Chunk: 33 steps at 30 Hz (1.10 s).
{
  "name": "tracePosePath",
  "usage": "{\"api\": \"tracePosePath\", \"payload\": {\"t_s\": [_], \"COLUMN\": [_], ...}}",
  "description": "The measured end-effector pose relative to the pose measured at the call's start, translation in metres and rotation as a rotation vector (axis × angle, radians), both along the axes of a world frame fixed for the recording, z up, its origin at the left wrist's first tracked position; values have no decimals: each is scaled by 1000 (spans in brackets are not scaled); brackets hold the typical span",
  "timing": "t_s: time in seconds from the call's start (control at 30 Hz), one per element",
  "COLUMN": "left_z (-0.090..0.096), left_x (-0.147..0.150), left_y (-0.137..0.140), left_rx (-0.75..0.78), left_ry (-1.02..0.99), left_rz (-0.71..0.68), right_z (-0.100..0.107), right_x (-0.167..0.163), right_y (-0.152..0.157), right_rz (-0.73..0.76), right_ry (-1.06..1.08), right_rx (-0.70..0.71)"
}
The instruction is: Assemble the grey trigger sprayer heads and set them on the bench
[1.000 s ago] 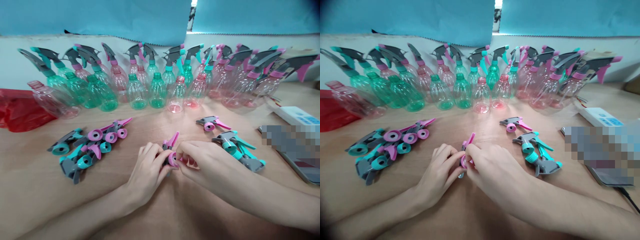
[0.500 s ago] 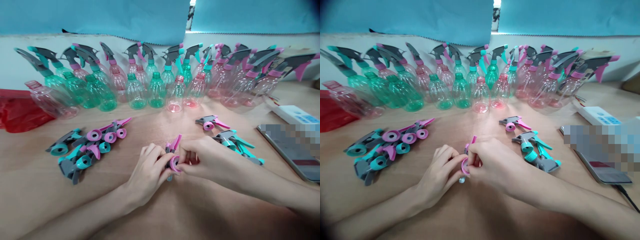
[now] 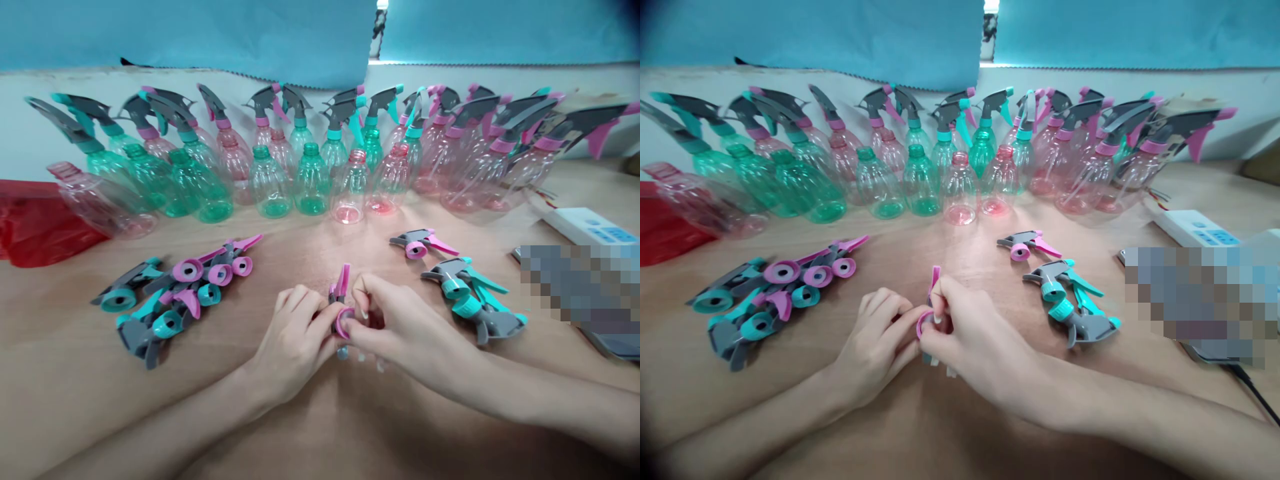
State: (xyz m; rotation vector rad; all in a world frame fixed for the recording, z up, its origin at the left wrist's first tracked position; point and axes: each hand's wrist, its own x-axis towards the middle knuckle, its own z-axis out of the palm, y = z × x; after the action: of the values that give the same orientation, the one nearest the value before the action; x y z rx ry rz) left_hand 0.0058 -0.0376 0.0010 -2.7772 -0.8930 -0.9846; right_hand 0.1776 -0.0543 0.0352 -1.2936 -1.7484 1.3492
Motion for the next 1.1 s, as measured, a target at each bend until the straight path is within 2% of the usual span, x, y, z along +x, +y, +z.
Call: {"api": "tracePosePath", "payload": {"t_s": [0.13, 0.33, 0.53, 0.7, 0.77, 0.93, 1.03, 1.1], "left_z": [-1, 0, -1, -2, -2, -1, -2, -2], "left_x": [0, 0, -2, -2, -3, -5, -5, -6], "left_y": [-1, -1, 3, 3, 4, 4, 4, 4], "left_rx": [29, 28, 15, -2, -33, -118, -144, -138], "left_ry": [27, 47, 78, 65, 53, -7, -29, -46], "left_rz": [-4, -56, -46, -48, -41, -60, -55, -50], "right_z": [2, 10, 8, 5, 10, 31, 35, 35], "right_x": [1, 3, 4, 7, 10, 27, 33, 33], "right_y": [5, 8, 17, 24, 24, 18, 9, 2], "right_rz": [-13, 14, 90, 164, 212, 283, 296, 287], "right_ry": [-47, -43, 112, 151, 77, -419, -615, -641], "right_rx": [27, -72, -323, -396, -326, 214, 366, 451]}}
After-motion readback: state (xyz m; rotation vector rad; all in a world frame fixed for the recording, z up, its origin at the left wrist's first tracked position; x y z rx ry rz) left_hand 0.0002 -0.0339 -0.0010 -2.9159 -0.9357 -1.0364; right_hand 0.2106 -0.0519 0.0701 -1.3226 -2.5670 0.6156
